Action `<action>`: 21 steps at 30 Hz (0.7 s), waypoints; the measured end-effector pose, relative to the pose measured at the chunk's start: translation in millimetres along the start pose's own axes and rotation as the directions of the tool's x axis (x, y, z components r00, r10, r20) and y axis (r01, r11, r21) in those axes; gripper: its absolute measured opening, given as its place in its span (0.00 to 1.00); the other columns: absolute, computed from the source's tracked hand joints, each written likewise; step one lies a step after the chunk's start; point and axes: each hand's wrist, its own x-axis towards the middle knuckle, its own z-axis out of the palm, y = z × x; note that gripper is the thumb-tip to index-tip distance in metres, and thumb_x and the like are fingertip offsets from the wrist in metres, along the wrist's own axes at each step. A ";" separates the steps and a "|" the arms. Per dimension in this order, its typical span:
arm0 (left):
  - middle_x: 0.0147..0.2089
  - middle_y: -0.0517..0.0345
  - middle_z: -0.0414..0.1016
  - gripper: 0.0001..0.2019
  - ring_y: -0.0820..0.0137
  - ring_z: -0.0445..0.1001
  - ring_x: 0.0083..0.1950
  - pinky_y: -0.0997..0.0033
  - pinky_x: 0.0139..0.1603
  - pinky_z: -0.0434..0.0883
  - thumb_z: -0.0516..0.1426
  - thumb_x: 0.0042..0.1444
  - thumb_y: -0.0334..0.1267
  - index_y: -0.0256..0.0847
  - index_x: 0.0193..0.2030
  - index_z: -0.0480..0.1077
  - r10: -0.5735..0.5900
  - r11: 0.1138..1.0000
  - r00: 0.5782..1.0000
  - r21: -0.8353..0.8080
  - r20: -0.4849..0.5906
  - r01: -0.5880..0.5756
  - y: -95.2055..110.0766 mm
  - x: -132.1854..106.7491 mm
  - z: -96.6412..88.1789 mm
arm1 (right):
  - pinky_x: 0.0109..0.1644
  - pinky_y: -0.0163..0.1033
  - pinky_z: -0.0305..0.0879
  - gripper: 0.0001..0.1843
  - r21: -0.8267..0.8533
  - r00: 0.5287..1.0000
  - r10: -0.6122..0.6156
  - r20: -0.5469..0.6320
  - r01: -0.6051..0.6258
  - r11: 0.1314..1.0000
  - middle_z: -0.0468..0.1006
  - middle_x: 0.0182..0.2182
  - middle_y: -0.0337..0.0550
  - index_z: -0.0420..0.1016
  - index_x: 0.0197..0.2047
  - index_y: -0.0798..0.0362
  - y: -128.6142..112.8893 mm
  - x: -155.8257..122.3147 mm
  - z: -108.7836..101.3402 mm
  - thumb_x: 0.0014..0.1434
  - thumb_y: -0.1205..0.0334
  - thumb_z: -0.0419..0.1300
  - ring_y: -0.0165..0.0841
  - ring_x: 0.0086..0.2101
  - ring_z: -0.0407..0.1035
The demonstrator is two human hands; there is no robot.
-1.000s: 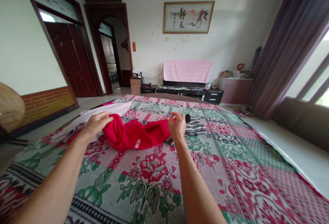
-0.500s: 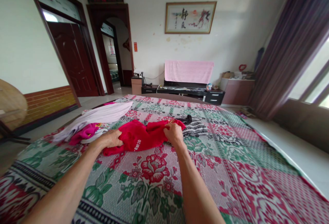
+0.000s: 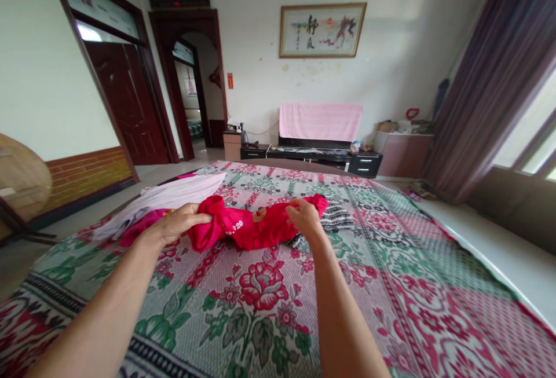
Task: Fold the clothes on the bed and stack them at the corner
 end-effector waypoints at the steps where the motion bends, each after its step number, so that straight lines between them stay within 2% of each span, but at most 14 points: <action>1: 0.25 0.58 0.74 0.12 0.72 0.69 0.26 0.73 0.29 0.64 0.62 0.42 0.43 0.35 0.27 0.71 0.034 0.995 0.999 -0.100 0.035 -0.030 4.2 -1.5 3.3 | 0.23 0.32 0.63 0.25 -0.087 0.977 0.036 0.209 -0.018 0.996 0.75 0.21 0.37 0.69 0.53 0.54 -3.0 -5.7 5.9 0.50 0.64 0.58 0.30 0.20 0.69; 3: 0.25 0.57 0.74 0.12 0.72 0.70 0.25 0.74 0.30 0.65 0.64 0.40 0.42 0.35 0.27 0.72 0.104 0.962 0.994 -0.257 0.044 -0.090 12.4 -5.1 8.9 | 0.20 0.31 0.60 0.31 -0.208 0.853 0.103 0.511 0.007 0.978 0.74 0.18 0.34 0.61 0.59 0.50 -8.3 -15.4 18.4 0.51 0.66 0.58 0.30 0.17 0.67; 4: 0.25 0.57 0.75 0.13 0.72 0.70 0.26 0.74 0.30 0.66 0.65 0.39 0.42 0.35 0.27 0.72 0.139 0.938 0.989 -0.325 0.044 -0.117 16.2 -7.2 11.1 | 0.19 0.31 0.59 0.34 -0.246 0.802 0.116 0.585 0.039 0.969 0.73 0.17 0.33 0.58 0.61 0.49 -9.8 -18.5 23.6 0.51 0.67 0.58 0.30 0.17 0.67; 5: 0.25 0.57 0.75 0.14 0.71 0.71 0.26 0.74 0.30 0.67 0.66 0.37 0.42 0.35 0.28 0.73 0.172 0.912 0.984 -0.386 0.048 -0.140 19.8 -9.6 13.0 | 0.19 0.30 0.58 0.33 -0.273 0.778 0.115 0.617 0.075 0.959 0.72 0.16 0.31 0.57 0.61 0.49 -10.4 -20.1 27.3 0.51 0.68 0.57 0.29 0.16 0.66; 8: 0.25 0.57 0.76 0.16 0.70 0.73 0.26 0.72 0.31 0.69 0.68 0.35 0.45 0.36 0.27 0.74 0.237 0.837 0.971 -0.516 0.042 -0.182 26.9 -15.9 17.3 | 0.18 0.29 0.55 0.16 -0.292 0.783 0.058 0.619 0.161 0.943 0.68 0.15 0.30 0.70 0.45 0.52 -6.2 -17.6 27.8 0.52 0.69 0.56 0.25 0.15 0.62; 10: 0.25 0.57 0.76 0.15 0.70 0.73 0.26 0.73 0.31 0.70 0.68 0.35 0.44 0.36 0.27 0.74 0.233 0.812 0.972 -0.553 0.012 -0.188 26.9 -16.9 19.3 | 0.19 0.29 0.55 0.02 -0.289 0.771 0.062 0.634 0.161 0.944 0.67 0.14 0.32 0.72 0.31 0.54 0.4 -12.7 21.6 0.53 0.67 0.57 0.23 0.15 0.60; 11: 0.25 0.57 0.76 0.15 0.70 0.73 0.26 0.73 0.31 0.69 0.68 0.36 0.44 0.36 0.27 0.74 0.215 0.810 0.977 -0.558 -0.006 -0.182 25.1 -15.4 20.1 | 0.20 0.29 0.57 0.05 -0.301 0.763 0.092 0.640 0.139 0.944 0.67 0.14 0.33 0.71 0.26 0.54 4.4 -9.9 18.5 0.53 0.66 0.57 0.24 0.15 0.60; 13: 0.24 0.57 0.76 0.14 0.71 0.73 0.26 0.74 0.30 0.69 0.67 0.36 0.42 0.35 0.27 0.74 0.156 0.834 0.987 -0.533 -0.025 -0.145 18.7 -8.0 20.7 | 0.23 0.31 0.62 0.08 -0.351 0.795 0.155 0.587 0.078 0.933 0.69 0.14 0.36 0.71 0.24 0.54 11.3 -3.4 16.1 0.54 0.66 0.57 0.26 0.16 0.63; 16: 0.23 0.57 0.74 0.12 0.71 0.71 0.25 0.74 0.29 0.67 0.66 0.36 0.39 0.34 0.26 0.72 0.048 0.907 0.997 -0.416 -0.054 -0.066 9.7 13.3 15.5 | 0.28 0.32 0.67 0.12 -0.421 0.942 0.128 0.312 0.016 0.907 0.72 0.15 0.39 0.73 0.23 0.53 8.4 12.6 28.3 0.55 0.70 0.54 0.29 0.21 0.69; 17: 0.22 0.58 0.74 0.11 0.72 0.70 0.24 0.74 0.29 0.66 0.66 0.36 0.38 0.34 0.26 0.72 0.027 0.925 0.994 -0.373 -0.107 -0.066 9.4 21.7 10.8 | 0.30 0.33 0.68 0.11 -0.425 0.956 0.104 0.273 0.023 0.905 0.73 0.17 0.40 0.74 0.25 0.54 0.4 20.3 36.7 0.55 0.71 0.53 0.30 0.24 0.71; 18: 0.22 0.59 0.73 0.11 0.72 0.70 0.24 0.74 0.28 0.65 0.65 0.37 0.38 0.34 0.27 0.72 0.019 0.938 0.980 -0.336 -0.198 -0.086 11.0 30.0 3.9 | 0.32 0.33 0.69 0.10 -0.420 0.965 0.074 0.250 0.039 0.907 0.75 0.20 0.41 0.75 0.28 0.54 -12.1 28.7 46.7 0.54 0.71 0.53 0.32 0.26 0.72; 19: 0.23 0.59 0.73 0.11 0.71 0.70 0.25 0.74 0.28 0.65 0.63 0.39 0.39 0.34 0.28 0.72 0.028 0.945 0.944 -0.300 -0.328 -0.132 14.7 37.4 -5.4 | 0.36 0.34 0.69 0.09 -0.399 0.977 -0.001 0.215 0.088 0.913 0.78 0.25 0.42 0.76 0.33 0.55 -28.9 37.3 57.7 0.53 0.72 0.55 0.33 0.31 0.73; 20: 0.24 0.59 0.73 0.11 0.71 0.70 0.26 0.73 0.29 0.65 0.62 0.41 0.40 0.33 0.30 0.72 0.049 0.947 0.871 -0.253 -0.488 -0.196 19.9 43.4 -17.2 | 0.40 0.35 0.69 0.12 -0.331 0.974 -0.187 0.129 0.220 0.918 0.79 0.29 0.43 0.76 0.39 0.56 -49.4 45.3 69.4 0.52 0.72 0.55 0.34 0.35 0.73; 21: 0.26 0.58 0.74 0.12 0.70 0.70 0.28 0.73 0.29 0.65 0.60 0.44 0.41 0.33 0.32 0.72 0.075 0.951 0.760 -0.184 -0.646 -0.250 26.0 47.4 -31.4 | 0.43 0.36 0.69 0.17 -0.219 0.939 -0.331 0.089 0.343 0.913 0.79 0.34 0.43 0.75 0.46 0.56 -72.4 51.9 81.0 0.53 0.70 0.55 0.34 0.38 0.73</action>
